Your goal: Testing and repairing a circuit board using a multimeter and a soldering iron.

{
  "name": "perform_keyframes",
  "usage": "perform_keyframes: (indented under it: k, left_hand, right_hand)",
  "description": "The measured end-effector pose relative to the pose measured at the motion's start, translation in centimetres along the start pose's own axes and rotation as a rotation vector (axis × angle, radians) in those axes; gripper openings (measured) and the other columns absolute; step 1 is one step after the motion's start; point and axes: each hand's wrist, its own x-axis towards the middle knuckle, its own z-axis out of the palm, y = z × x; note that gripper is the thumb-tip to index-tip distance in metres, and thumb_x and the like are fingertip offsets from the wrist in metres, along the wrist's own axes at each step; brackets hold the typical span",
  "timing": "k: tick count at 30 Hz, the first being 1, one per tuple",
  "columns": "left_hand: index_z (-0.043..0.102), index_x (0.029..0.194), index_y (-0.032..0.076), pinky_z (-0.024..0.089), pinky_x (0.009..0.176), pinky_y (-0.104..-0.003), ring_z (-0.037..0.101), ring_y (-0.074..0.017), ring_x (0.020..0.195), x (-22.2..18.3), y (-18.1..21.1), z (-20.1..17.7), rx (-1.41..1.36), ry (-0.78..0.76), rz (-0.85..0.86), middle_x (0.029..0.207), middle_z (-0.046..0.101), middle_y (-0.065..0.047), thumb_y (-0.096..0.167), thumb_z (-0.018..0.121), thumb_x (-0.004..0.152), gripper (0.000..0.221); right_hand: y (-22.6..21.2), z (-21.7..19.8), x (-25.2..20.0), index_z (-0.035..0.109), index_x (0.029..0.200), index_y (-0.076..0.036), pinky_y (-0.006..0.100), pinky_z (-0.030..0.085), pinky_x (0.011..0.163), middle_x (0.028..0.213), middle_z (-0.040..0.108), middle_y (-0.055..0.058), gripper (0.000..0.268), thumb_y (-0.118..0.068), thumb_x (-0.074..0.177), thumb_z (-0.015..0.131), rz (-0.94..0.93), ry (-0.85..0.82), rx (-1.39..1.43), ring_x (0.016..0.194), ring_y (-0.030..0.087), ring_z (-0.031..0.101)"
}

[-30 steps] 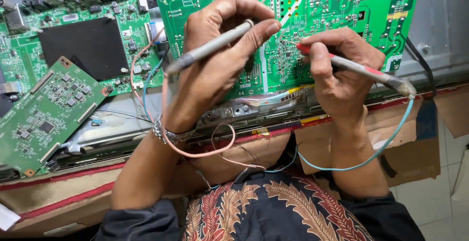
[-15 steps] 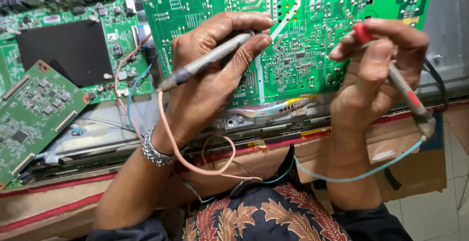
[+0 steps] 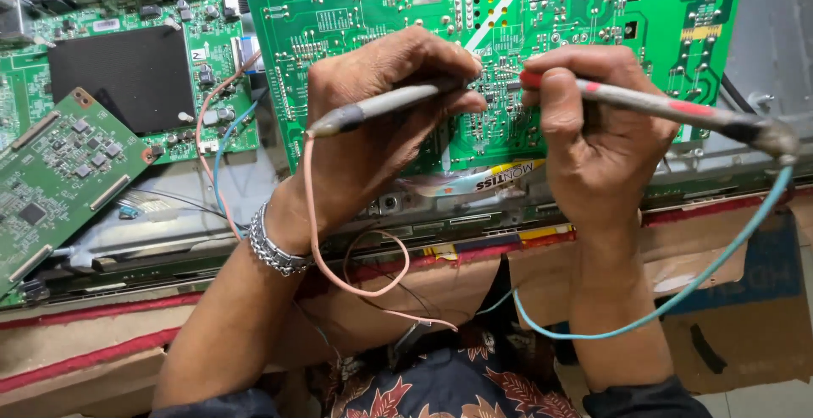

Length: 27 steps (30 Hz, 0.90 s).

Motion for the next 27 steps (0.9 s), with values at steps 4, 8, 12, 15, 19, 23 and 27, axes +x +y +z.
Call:
perform_keyframes:
  k: [4, 8, 12, 15, 19, 23, 27]
  left_hand:
    - [0.067, 0.108, 0.004, 0.056, 0.085, -0.028, 0.072, -0.0173, 0.092, 0.0, -0.2, -0.1, 0.025, -0.058, 0.027, 0.104, 0.074, -0.007, 0.011, 0.077, 0.1, 0.015]
    - [0.067, 0.108, 0.005, 0.057, 0.085, -0.028, 0.072, -0.0158, 0.092, -0.1, -0.3, -0.1, 0.033, -0.066, 0.015, 0.104, 0.074, -0.006, 0.008, 0.077, 0.1, 0.014]
    - [0.065, 0.107, 0.004, 0.057, 0.086, -0.029, 0.072, -0.0178, 0.094, 0.0, -0.5, -0.1, 0.019, -0.075, 0.047, 0.103, 0.072, -0.007, 0.0, 0.077, 0.099, 0.015]
    - [0.065, 0.107, 0.005, 0.057, 0.086, -0.03, 0.072, -0.0195, 0.094, -0.1, -0.6, 0.0, 0.02, -0.065, 0.076, 0.103, 0.072, -0.008, 0.002, 0.077, 0.098, 0.015]
    - [0.064, 0.11, 0.006, 0.06, 0.089, -0.03, 0.072, -0.0185, 0.095, -0.2, -0.8, -0.2, -0.092, -0.075, 0.044, 0.105, 0.07, -0.008, 0.004, 0.07, 0.1, 0.011]
    - [0.062, 0.109, 0.006, 0.056, 0.089, -0.032, 0.07, -0.0204, 0.094, -0.2, -0.7, -0.3, -0.063, -0.067, 0.092, 0.102, 0.069, -0.008, 0.008, 0.068, 0.101, 0.01]
    - [0.061, 0.107, 0.008, 0.054, 0.086, -0.031, 0.067, -0.0193, 0.09, -0.3, -0.9, -0.1, -0.102, -0.07, 0.071, 0.098, 0.068, -0.006, 0.008, 0.066, 0.102, 0.007]
  right_hand:
    - [-0.4, -0.2, 0.4, 0.069, 0.107, 0.009, 0.032, 0.051, 0.071, 0.096, 0.071, 0.017, 0.011, 0.004, 0.108, 0.06, -0.088, -0.062, -0.132, 0.08, 0.022, 0.066]
    - [-0.4, -0.2, 0.5, 0.07, 0.106, 0.009, 0.034, 0.054, 0.076, 0.096, 0.072, 0.018, 0.007, 0.008, 0.104, 0.064, -0.111, -0.068, -0.157, 0.084, 0.025, 0.07]
    - [-0.4, 0.0, 0.6, 0.071, 0.105, 0.009, 0.033, 0.052, 0.073, 0.094, 0.072, 0.018, 0.008, 0.007, 0.105, 0.064, -0.084, -0.065, -0.122, 0.081, 0.024, 0.068]
    - [-0.8, 0.0, 0.7, 0.072, 0.104, 0.009, 0.033, 0.052, 0.071, 0.093, 0.072, 0.017, 0.007, 0.007, 0.104, 0.065, -0.099, -0.056, -0.121, 0.079, 0.023, 0.066]
    - [-1.4, 0.1, 0.9, 0.072, 0.104, 0.009, 0.033, 0.054, 0.076, 0.095, 0.074, 0.017, 0.008, 0.007, 0.105, 0.065, -0.098, -0.052, -0.156, 0.082, 0.023, 0.069]
    - [-1.0, 0.2, 0.7, 0.072, 0.105, 0.01, 0.033, 0.056, 0.078, 0.097, 0.074, 0.018, 0.007, 0.007, 0.105, 0.066, -0.09, -0.056, -0.168, 0.086, 0.025, 0.07]
    - [-0.7, 0.1, 0.6, 0.072, 0.105, 0.01, 0.033, 0.055, 0.077, 0.097, 0.074, 0.018, 0.008, 0.005, 0.104, 0.066, -0.076, -0.063, -0.169, 0.086, 0.025, 0.071]
